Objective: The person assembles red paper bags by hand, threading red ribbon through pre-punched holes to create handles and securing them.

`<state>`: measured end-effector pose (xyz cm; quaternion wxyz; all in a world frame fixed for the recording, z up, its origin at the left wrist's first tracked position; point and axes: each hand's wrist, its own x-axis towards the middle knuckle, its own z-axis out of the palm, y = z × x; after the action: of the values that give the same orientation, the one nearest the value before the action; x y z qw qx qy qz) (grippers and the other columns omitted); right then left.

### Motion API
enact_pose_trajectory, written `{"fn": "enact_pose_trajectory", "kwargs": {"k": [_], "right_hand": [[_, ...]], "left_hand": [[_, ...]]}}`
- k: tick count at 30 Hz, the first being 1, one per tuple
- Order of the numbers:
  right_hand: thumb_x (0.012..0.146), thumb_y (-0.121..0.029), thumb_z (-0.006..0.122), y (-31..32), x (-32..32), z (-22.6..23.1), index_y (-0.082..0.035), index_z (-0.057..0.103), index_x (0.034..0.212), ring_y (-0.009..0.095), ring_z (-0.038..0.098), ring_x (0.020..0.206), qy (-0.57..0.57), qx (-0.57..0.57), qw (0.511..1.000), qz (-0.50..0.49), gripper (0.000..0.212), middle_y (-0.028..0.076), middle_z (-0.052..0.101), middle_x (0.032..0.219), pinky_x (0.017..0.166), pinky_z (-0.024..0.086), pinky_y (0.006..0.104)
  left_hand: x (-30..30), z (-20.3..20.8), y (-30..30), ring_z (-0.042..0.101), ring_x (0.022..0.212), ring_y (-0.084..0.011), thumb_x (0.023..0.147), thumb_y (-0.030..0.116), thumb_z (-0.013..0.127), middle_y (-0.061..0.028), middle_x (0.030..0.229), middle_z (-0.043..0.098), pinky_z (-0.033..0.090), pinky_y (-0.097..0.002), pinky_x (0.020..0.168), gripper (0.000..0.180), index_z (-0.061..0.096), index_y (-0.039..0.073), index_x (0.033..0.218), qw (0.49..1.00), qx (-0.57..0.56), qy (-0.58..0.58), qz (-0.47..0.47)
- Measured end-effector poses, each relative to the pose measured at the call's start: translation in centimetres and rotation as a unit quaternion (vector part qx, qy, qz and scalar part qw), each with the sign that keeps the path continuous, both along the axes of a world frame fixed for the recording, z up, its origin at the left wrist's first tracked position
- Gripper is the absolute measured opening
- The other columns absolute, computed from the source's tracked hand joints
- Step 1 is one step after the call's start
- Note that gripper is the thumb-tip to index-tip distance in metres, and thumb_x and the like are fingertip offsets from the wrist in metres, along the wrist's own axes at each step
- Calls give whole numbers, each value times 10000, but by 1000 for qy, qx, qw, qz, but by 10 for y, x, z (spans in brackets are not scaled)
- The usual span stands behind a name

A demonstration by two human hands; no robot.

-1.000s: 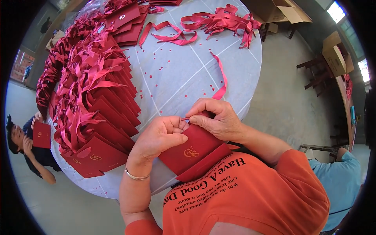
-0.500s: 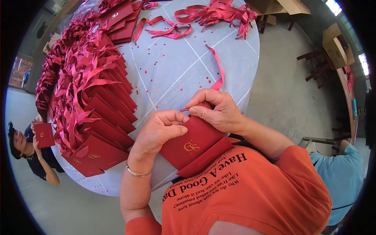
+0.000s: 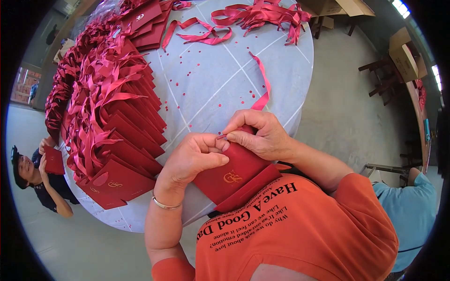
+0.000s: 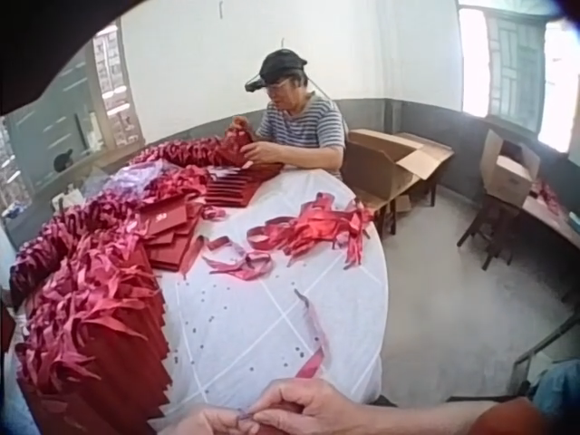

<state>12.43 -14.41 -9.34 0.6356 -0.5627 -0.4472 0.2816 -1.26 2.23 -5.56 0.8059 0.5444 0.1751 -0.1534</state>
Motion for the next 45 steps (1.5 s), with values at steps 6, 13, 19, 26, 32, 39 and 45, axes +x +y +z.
{"fn": "enact_pose_trajectory", "kwargs": {"k": [6, 13, 19, 26, 32, 39, 45], "right_hand": [[919, -32, 657, -3, 5, 4, -7, 670, 966, 65, 604, 786, 67, -33, 997, -15, 54, 16, 667, 862, 695, 480, 216], [945, -29, 614, -2, 4, 3, 1, 639, 1021, 70, 607, 775, 100, -16, 995, -6, 85, 24, 654, 833, 701, 485, 216], [940, -26, 615, 0, 3, 5, -12, 644, 1017, 68, 597, 778, 17, 1, 1000, -18, 83, 15, 648, 857, 701, 481, 221], [925, -28, 630, 2, -1, -1, -19, 642, 997, 91, 601, 792, -31, 19, 999, -12, 73, 29, 651, 851, 711, 486, 243], [920, -21, 630, 1, -5, 1, -12, 637, 990, 100, 621, 795, -82, 7, 996, -30, 71, 42, 662, 857, 708, 498, 252], [913, 26, 606, -5, -3, 8, -1, 636, 987, 95, 627, 838, 78, 20, 994, -77, 84, 58, 681, 914, 743, 504, 253], [879, 66, 639, -28, 9, 20, -5, 665, 983, 53, 557, 808, -34, 51, 990, -126, 129, 54, 676, 994, 724, 456, 211]], "left_hand": [[3, 13, -4, 632, 791, -43, 872, -38, 611, -50, 949, 698, 489, -172, 688, 255, 632, -81, 1123, 1000, 4, 20, -5], [1, 10, -4, 631, 789, -47, 860, -49, 618, -44, 936, 696, 492, -179, 708, 264, 632, -76, 1122, 1000, -5, 5, -1], [0, 7, 3, 613, 774, -36, 826, -58, 648, -17, 901, 680, 484, -179, 707, 262, 644, -56, 1088, 1000, 12, 13, -14], [1, 10, -2, 590, 760, -22, 813, -66, 652, 1, 876, 669, 453, -171, 673, 217, 658, -33, 1027, 1000, -15, 16, -19], [-1, 9, -4, 510, 698, 8, 821, -61, 653, 53, 814, 605, 399, -160, 625, 186, 662, -16, 1002, 1000, -1, 15, -26], [2, 8, -11, 592, 763, -22, 861, -5, 668, 6, 880, 669, 471, -175, 683, 180, 665, -35, 1039, 998, 46, 30, 2], [2, 7, -9, 621, 802, -39, 878, 0, 647, -5, 932, 689, 496, -185, 724, 179, 674, -27, 1052, 998, 54, 26, 2]]}}
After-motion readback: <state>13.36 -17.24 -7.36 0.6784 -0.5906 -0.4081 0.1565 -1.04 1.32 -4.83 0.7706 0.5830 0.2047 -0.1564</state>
